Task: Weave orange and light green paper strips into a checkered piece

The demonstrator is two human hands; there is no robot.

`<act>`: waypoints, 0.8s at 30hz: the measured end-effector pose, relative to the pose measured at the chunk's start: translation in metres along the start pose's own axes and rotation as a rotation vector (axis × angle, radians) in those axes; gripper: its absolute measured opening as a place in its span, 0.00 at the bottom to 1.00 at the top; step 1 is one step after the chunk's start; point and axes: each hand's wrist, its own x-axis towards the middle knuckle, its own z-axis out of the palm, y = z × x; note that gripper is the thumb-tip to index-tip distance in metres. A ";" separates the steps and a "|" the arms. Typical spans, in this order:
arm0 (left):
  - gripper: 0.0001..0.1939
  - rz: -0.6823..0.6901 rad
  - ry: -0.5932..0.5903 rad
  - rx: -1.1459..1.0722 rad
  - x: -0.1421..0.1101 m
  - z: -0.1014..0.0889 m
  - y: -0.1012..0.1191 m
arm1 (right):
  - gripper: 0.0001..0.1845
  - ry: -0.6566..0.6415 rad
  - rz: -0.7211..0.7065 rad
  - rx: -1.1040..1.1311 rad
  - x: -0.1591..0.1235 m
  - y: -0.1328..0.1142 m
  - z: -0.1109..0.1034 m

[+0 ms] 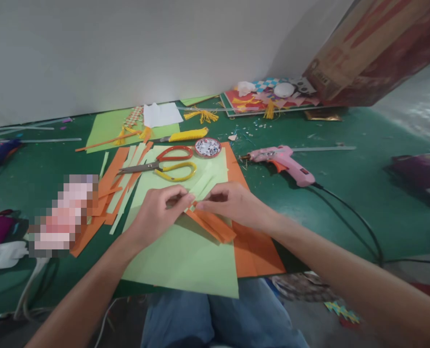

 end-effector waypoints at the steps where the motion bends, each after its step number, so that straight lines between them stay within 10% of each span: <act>1: 0.16 0.002 0.000 0.007 0.000 0.000 0.000 | 0.28 0.000 -0.003 -0.001 0.000 0.001 0.000; 7: 0.17 -0.028 0.023 -0.001 0.000 -0.001 -0.001 | 0.16 -0.011 -0.018 0.051 0.000 0.006 -0.006; 15: 0.15 -0.168 0.057 -0.164 0.000 -0.003 -0.001 | 0.21 0.360 -0.028 0.356 0.003 0.014 -0.018; 24: 0.15 -0.166 0.038 -0.228 0.000 -0.001 0.003 | 0.12 -0.063 -0.137 0.043 0.002 0.006 -0.005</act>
